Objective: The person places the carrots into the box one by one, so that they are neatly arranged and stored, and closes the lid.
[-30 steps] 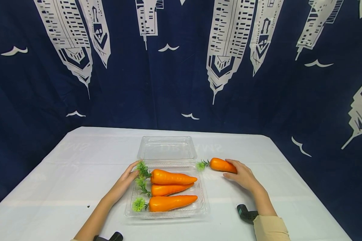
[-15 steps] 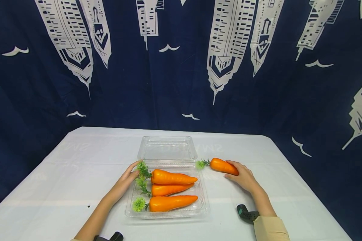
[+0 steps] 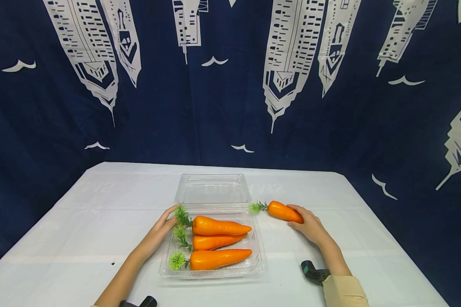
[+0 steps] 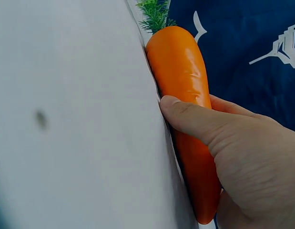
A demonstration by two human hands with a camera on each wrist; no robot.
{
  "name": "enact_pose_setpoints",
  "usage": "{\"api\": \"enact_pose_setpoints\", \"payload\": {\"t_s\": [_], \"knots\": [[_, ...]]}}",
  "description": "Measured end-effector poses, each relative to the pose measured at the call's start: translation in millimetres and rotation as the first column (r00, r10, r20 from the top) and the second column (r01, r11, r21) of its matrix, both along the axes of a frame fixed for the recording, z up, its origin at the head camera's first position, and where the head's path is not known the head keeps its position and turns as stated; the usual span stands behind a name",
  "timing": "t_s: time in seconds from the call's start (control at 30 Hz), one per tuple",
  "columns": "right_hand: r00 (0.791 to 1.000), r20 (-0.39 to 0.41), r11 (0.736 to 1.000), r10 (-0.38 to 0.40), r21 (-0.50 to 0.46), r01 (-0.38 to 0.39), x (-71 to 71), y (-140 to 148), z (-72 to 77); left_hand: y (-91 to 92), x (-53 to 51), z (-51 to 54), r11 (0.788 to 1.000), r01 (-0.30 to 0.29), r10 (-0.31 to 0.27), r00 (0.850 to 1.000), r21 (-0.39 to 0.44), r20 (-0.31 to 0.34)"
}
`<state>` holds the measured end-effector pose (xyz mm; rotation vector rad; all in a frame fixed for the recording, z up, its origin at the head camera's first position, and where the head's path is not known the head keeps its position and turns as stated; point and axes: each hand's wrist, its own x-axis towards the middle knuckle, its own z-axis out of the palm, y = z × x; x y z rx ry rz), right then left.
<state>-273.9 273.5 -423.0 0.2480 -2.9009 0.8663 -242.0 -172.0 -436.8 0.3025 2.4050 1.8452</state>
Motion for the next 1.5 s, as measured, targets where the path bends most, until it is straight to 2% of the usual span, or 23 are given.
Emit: {"api": "enact_pose_setpoints", "payload": {"t_s": [0.57, 0.83, 1.07, 1.5], "knots": [[0.998, 0.039, 0.996, 0.047, -0.076, -0.044, -0.1, -3, 3.5, 0.1, 0.6, -0.4, 1.0, 0.004, -0.004, 1.0, 0.001, 0.001], [0.995, 0.076, 0.996, 0.059, -0.065, -0.054, 1.2, -3, 8.8, 0.5, 0.7, -0.1, 1.0, 0.005, -0.005, 1.0, 0.008, -0.004], [0.993, 0.085, 0.995, 0.083, -0.063, -0.077, 3.2, 0, 15.1, 0.4, 0.9, 0.5, 1.0, 0.028, -0.028, 0.999, 0.0, -0.023], [0.99, 0.108, 0.995, 0.091, -0.05, -0.086, 7.9, 1, 26.2, 0.6, 1.4, 1.9, 1.0, 0.022, -0.022, 1.0, -0.007, -0.008]]}}
